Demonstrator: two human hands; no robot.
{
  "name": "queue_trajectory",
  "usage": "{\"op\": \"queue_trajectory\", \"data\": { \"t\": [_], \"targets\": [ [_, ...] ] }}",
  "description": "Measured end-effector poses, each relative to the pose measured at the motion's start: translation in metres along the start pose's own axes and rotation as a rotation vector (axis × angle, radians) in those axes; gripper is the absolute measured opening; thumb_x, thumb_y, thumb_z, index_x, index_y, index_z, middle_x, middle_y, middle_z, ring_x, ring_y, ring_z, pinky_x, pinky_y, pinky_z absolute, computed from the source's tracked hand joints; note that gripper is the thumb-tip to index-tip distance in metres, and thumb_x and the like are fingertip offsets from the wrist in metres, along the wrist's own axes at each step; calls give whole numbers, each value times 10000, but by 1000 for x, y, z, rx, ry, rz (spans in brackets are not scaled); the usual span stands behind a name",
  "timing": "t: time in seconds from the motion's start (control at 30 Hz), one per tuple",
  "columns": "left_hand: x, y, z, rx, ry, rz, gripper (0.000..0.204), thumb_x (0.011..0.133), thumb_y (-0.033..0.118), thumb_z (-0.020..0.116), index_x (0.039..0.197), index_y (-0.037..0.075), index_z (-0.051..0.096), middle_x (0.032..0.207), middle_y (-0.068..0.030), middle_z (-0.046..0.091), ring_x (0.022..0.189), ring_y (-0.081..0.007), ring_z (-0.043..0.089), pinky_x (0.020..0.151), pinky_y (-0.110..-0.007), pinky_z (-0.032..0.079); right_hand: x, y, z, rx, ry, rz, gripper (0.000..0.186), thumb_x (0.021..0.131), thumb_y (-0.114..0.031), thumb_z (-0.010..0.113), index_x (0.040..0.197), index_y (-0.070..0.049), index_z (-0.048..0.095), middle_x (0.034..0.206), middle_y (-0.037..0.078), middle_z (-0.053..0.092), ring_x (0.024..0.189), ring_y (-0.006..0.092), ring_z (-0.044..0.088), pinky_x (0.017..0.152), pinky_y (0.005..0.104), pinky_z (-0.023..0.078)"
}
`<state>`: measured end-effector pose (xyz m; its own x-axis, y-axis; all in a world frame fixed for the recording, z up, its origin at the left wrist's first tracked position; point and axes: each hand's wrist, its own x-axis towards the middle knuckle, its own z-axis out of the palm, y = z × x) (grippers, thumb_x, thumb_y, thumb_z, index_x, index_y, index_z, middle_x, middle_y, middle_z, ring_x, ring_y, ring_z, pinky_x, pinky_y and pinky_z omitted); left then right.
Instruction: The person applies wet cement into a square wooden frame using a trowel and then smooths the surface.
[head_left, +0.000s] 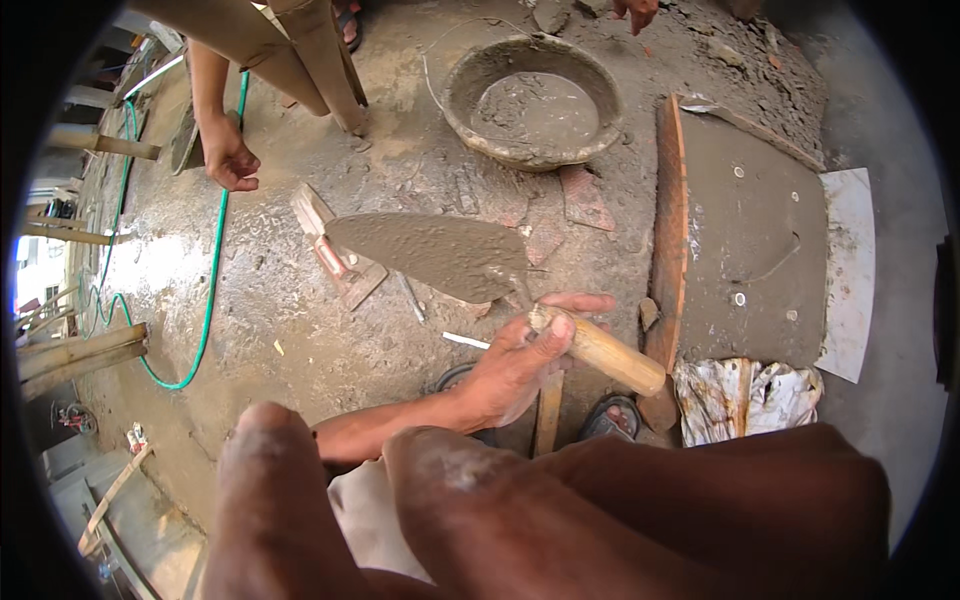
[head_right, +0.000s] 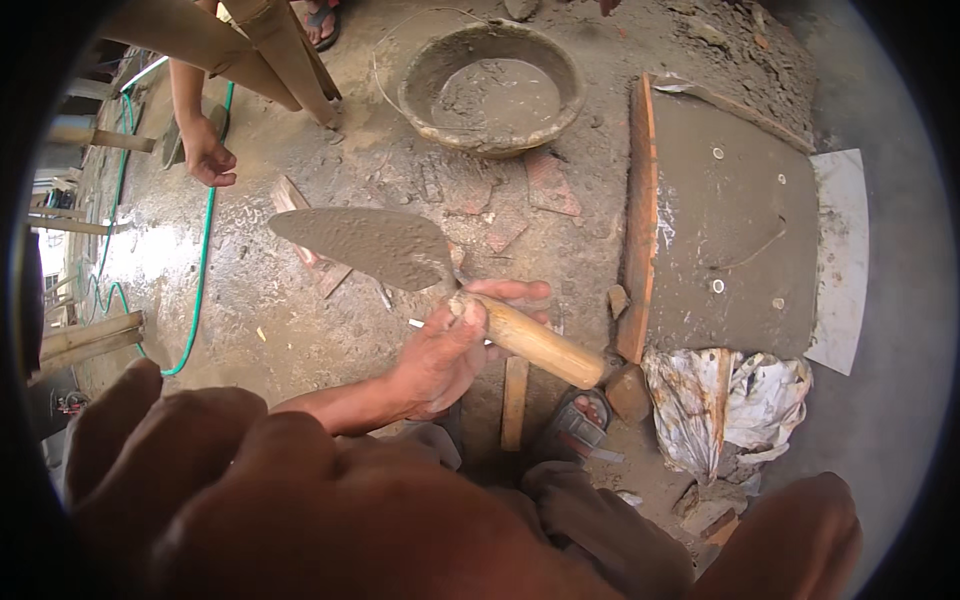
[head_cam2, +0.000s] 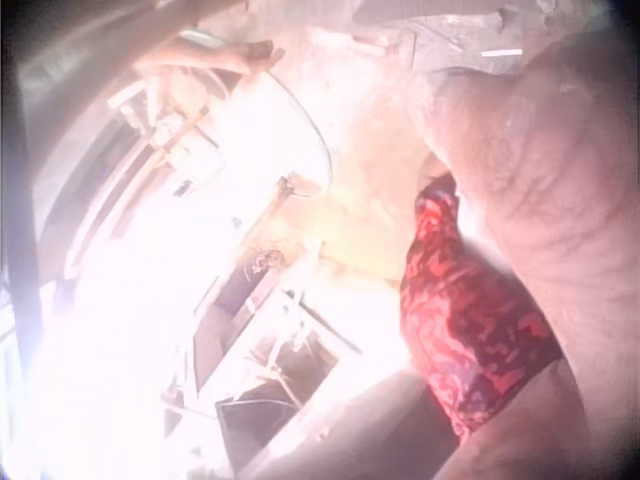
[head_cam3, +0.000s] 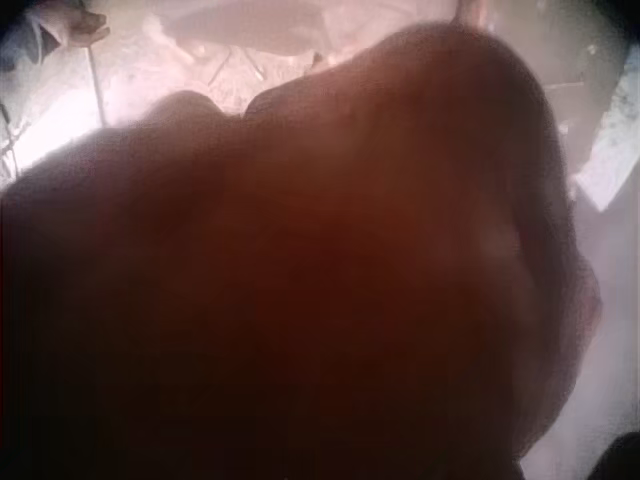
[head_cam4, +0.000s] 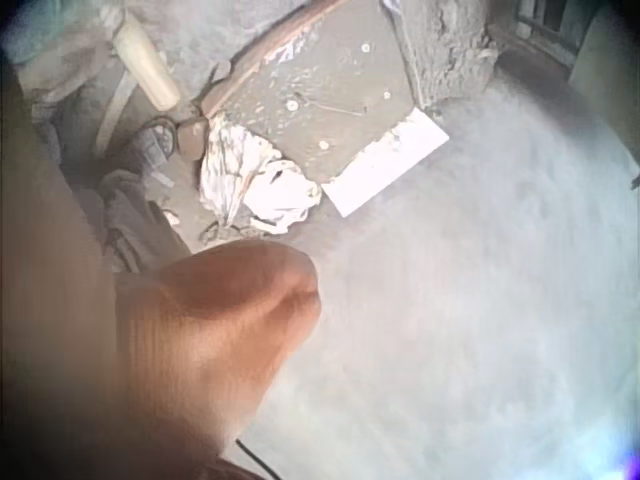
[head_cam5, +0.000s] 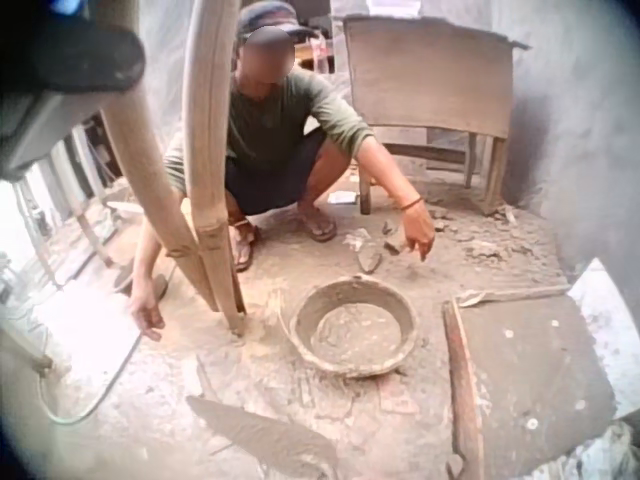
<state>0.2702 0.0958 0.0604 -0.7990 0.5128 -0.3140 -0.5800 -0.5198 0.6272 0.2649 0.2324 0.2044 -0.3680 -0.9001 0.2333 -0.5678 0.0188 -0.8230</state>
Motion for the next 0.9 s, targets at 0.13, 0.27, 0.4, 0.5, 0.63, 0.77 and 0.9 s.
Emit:
{"op": "queue_trajectory", "data": {
  "t": [0.13, 0.27, 0.4, 0.5, 0.63, 0.77, 0.9],
  "targets": [
    [6, -3, 11, 29, 15, -36, 490, 969, 429, 485, 1306, 77, 440, 1412, -100, 409, 1237, -251, 440, 1024, -465, 376, -17, -2, -7, 57, 14, -13, 309, 822, -60, 584, 1084, 102, 555, 1023, 269, 613, 856, 352, 660, 705, 414, 558],
    [-2, -6, -3, -35, -16, 36, 484, 980, 396, 473, 1311, 48, 418, 1436, -134, 382, 1292, -290, 412, 1036, -481, 365, -15, -1, 4, 111, -19, 14, 310, 819, -57, 590, 1085, 99, 561, 1028, 266, 616, 868, 347, 661, 714, 408, 560],
    [17, -9, 10, -18, -12, 29, 492, 967, 386, 502, 1310, 42, 425, 1422, -181, 390, 1276, -316, 433, 1057, -493, 353, -31, -12, -14, 107, 0, 62, 311, 815, -53, 595, 1086, 96, 568, 1032, 263, 618, 880, 341, 661, 723, 402, 561],
    [13, -8, 1, -14, -9, 7, 486, 970, 373, 503, 1309, 33, 426, 1409, -181, 410, 1276, -307, 432, 1057, -477, 352, -27, -10, -12, 144, -17, 65, 311, 813, -51, 599, 1087, 94, 573, 1035, 261, 620, 889, 337, 661, 729, 397, 562],
    [10, -5, 2, 34, -37, -39, 475, 974, 361, 497, 1302, 23, 435, 1401, -180, 423, 1278, -306, 432, 1057, -477, 354, -31, -22, -17, 137, 7, 115, 312, 809, -48, 605, 1088, 91, 579, 1039, 258, 623, 901, 332, 661, 738, 391, 564],
    [12, -13, 0, 18, -63, -17, 415, 981, 317, 502, 1289, 41, 464, 1419, -149, 412, 1246, -254, 455, 1046, -407, 368, -38, -3, -21, 155, -1, 145, 313, 806, -45, 611, 1089, 87, 586, 1044, 256, 625, 913, 326, 661, 747, 385, 566],
    [5, -11, 4, -1, -91, -39, 478, 943, 371, 551, 1274, 35, 468, 1427, -226, 369, 1282, -379, 416, 1081, -528, 310, -50, -1, -24, 190, 26, 185, 315, 803, -42, 616, 1090, 84, 592, 1048, 253, 628, 925, 321, 661, 756, 379, 567]
  ]
}}
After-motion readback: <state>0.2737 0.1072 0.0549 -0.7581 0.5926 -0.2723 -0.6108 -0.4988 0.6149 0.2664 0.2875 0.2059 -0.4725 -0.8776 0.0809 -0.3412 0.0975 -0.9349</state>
